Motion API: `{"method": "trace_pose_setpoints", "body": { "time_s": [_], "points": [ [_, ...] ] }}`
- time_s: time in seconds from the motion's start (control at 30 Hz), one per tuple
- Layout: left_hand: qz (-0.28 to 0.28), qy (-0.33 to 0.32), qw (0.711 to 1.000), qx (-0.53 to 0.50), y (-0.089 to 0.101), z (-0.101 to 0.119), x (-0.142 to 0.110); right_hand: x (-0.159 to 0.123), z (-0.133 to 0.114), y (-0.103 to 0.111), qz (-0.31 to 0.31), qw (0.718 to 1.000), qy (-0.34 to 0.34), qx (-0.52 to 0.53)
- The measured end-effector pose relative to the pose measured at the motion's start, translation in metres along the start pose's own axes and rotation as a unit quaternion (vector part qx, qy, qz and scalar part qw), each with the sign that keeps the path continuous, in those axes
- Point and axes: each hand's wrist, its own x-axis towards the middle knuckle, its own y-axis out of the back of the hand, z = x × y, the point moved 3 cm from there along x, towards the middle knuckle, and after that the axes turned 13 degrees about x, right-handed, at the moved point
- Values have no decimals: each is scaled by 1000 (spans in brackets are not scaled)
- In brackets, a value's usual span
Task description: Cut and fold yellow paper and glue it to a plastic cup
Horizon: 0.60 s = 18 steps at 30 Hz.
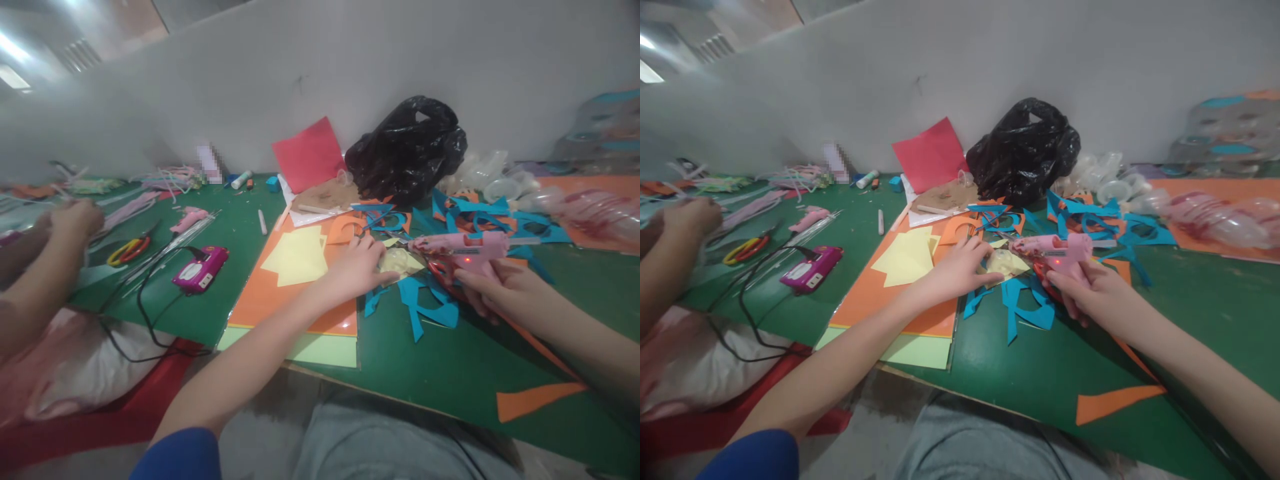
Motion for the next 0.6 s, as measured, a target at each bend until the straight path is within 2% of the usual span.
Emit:
{"method": "trace_pose_setpoints", "body": {
  "time_s": [0.13,0.33,0.6],
  "points": [
    [-10,4,1000,0,2,1,0,-1,0,3,10,1000,0,-1],
    [-9,5,1000,1,2,1,0,-1,4,5,-17,1000,1,-26],
    [-15,10,1000,-4,4,2,-1,-3,6,10,5,997,6,-78]
  ]
}}
